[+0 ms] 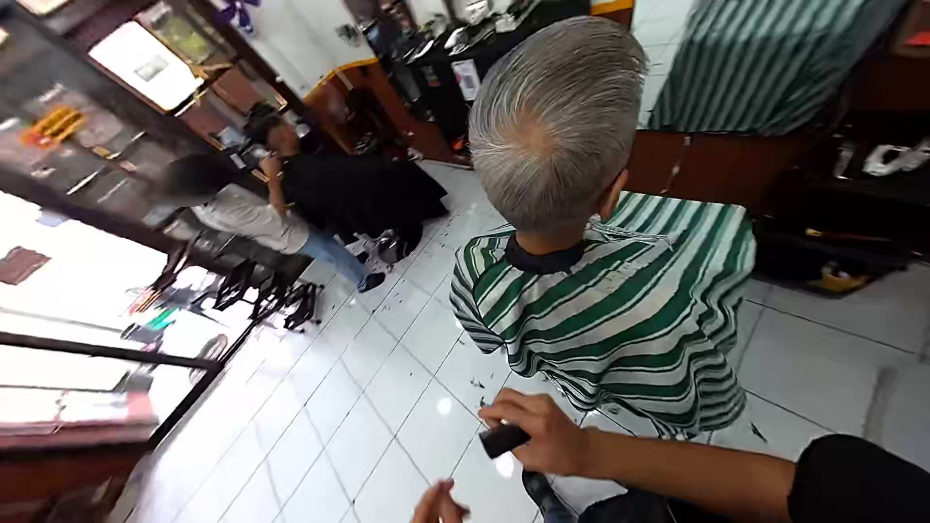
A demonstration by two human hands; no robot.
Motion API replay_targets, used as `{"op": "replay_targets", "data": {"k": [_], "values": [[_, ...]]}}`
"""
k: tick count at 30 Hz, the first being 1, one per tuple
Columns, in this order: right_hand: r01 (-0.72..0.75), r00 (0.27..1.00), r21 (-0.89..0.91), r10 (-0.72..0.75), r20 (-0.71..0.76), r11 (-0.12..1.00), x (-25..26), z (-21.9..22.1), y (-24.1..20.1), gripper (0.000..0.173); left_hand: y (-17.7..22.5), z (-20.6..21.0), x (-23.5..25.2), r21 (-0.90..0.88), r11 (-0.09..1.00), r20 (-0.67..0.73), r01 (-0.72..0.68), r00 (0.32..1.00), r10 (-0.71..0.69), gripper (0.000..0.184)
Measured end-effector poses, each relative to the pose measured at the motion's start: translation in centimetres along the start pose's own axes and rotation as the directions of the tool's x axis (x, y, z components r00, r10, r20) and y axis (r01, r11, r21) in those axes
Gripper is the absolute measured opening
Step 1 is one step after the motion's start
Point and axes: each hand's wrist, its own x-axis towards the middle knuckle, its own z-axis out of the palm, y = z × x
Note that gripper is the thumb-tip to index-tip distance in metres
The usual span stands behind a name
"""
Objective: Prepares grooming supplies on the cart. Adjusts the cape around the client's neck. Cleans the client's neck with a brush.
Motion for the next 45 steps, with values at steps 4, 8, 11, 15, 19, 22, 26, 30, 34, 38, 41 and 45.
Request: {"op": "replay_targets", "data": {"k": [4, 8, 11, 15, 19, 22, 26, 30, 34, 38, 41, 45], "values": [[-0.150, 0.963, -0.335, 0.060, -0.263, 0.930, 3.4, -0.9, 0.7, 0.014, -9.4, 5.7, 12.6, -0.051, 0.965, 0.359, -0.256, 0.897, 0.257, 0.025], [-0.378, 0.866, -0.520, 0.095, -0.490, 0.766, 4.9, -1.1, 0.4, 0.017, -9.1, 14.2, 22.5, -0.225, 0.831, 0.476, -0.508, 0.687, 0.549, 0.021], [-0.468, 0.808, -0.578, 0.059, -0.586, 0.669, 5.7, -0.7, 0.5, 0.027, -6.8, 19.8, 27.1, -0.396, 0.704, 0.473, -0.590, 0.526, 0.707, 0.019], [-0.517, 0.748, -0.623, -0.044, -0.663, 0.587, 6.7, 0.3, 3.0, 0.020, -5.2, 25.6, 29.9, -0.608, 0.534, 0.462, -0.588, 0.286, 0.840, 0.016], [-0.558, 0.741, -0.665, -0.062, -0.668, 0.496, 9.5, 0.6, 5.6, 0.019, -4.4, 28.4, 30.6, -0.723, 0.424, 0.446, -0.545, 0.101, 0.889, 0.013], [-0.594, 0.729, -0.698, -0.100, -0.677, 0.400, 11.6, 1.1, 6.7, 0.025, -4.6, 30.4, 31.1, -0.809, 0.316, 0.368, -0.495, -0.007, 0.930, 0.014], [-0.683, 0.685, -0.696, -0.134, -0.716, 0.221, 13.3, 1.9, 8.2, 0.029, -4.7, 32.3, 31.8, -0.871, 0.209, 0.258, -0.445, -0.050, 0.965, 0.014], [-0.769, 0.610, -0.634, -0.208, -0.765, 0.078, 14.4, 2.9, 10.0, 0.031, -4.3, 34.6, 32.6, -0.927, 0.063, 0.103, -0.370, -0.088, 0.991, 0.011], [-0.826, 0.540, -0.564, -0.301, -0.786, -0.008, 15.9, 4.1, 10.7, 0.022, -4.0, 35.9, 32.8, -0.959, 0.022, 0.023, -0.282, 0.002, 1.000, 0.013], [-0.880, 0.461, -0.471, -0.334, -0.822, -0.056, 16.9, 4.9, 11.4, 0.029, -3.8, 36.5, 32.7, -0.980, 0.012, 0.004, -0.197, 0.042, 0.999, 0.013], [-0.914, 0.404, -0.396, -0.309, -0.861, -0.091, 17.8, 5.3, 11.2, 0.031, -4.8, 36.1, 32.5, -0.984, 0.099, 0.094, -0.145, 0.047, 0.995, 0.016], [-0.933, 0.360, -0.347, -0.305, -0.882, -0.097, 18.3, 5.6, 10.8, 0.030, -5.9, 35.1, 32.5, -0.983, 0.089, 0.089, -0.162, 0.007, 0.996, 0.014]]}}
